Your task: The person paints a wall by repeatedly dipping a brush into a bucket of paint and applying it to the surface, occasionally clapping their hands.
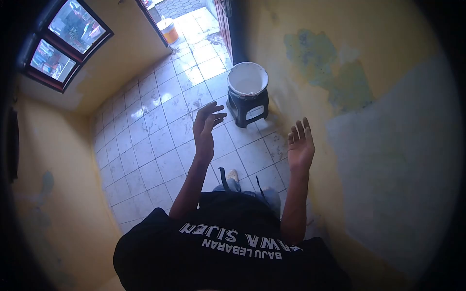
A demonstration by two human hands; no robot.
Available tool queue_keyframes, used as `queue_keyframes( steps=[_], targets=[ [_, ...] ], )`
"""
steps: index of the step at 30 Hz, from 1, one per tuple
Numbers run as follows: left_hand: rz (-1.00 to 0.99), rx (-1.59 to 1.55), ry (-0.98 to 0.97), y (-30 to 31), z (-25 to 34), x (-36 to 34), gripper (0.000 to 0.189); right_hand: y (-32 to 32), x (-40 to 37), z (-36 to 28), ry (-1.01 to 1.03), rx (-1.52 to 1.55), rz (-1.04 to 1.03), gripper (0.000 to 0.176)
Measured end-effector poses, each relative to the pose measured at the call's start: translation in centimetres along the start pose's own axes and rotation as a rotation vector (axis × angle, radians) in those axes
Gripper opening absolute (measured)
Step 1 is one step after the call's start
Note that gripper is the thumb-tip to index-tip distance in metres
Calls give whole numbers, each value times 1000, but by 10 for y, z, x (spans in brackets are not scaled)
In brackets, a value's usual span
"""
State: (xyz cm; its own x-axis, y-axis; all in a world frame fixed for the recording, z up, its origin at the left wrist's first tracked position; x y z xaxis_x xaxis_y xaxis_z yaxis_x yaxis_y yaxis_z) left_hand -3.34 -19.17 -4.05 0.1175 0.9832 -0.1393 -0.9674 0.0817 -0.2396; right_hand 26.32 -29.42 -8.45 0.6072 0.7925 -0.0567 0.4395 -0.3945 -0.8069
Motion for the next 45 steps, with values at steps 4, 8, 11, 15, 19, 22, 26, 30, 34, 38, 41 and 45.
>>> queue_keyframes(
  steps=[4, 8, 11, 15, 19, 22, 26, 30, 34, 38, 41, 45],
  targets=[
    [29, 13, 70, 15, -19, 57, 39, -11, 65, 45, 38, -191, 27, 46],
    [79, 46, 115, 7, -28, 114, 36, 15, 177, 119, -2, -790, -96, 36],
    [97, 129, 133, -2, -29, 163, 35, 53, 273, 206, -93, -1191, -313, 32],
    [136, 226, 196, -18, -13, 217, 31, 70, 351, 305, -152, -1862, -723, 40],
    [232, 222, 264, -30, -29, 263, 32, 80, 386, 385, -395, -2090, -1053, 52],
    [207, 152, 342, -39, -49, 289, 30, 94, 387, 419, -529, -2171, -1142, 54],
    [172, 63, 417, -37, -78, 324, 29, 113, 396, 448, -680, -2202, -1194, 50],
    [137, 8, 469, -14, -102, 354, 29, 118, 399, 462, -693, -2244, -1274, 48],
    [137, -18, 474, 21, -105, 379, 28, 111, 405, 459, -374, -2257, -1133, 29],
    [166, 18, 458, 59, -103, 405, 27, 91, 412, 454, -302, -2160, -1006, 26],
    [146, 59, 448, 80, -103, 421, 30, 64, 415, 442, -200, -2069, -975, 26],
    [90, 66, 492, 96, -138, 437, 27, 50, 412, 432, -101, -1840, -797, 21]
  ],
)
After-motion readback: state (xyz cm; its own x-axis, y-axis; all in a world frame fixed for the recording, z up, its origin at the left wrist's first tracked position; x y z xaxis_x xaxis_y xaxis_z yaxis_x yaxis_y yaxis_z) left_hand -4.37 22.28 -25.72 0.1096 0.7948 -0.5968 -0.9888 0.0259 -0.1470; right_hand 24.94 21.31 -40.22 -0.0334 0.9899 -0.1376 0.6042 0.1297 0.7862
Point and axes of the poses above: each hand's wrist, its own x-axis towards the middle knuckle, its own y-axis out of the back of the hand, z = x × y, the point moved 3 cm from there along x, towards the middle knuckle, and after that the axes turned 14 degrees about y, right-handed, at the moved point
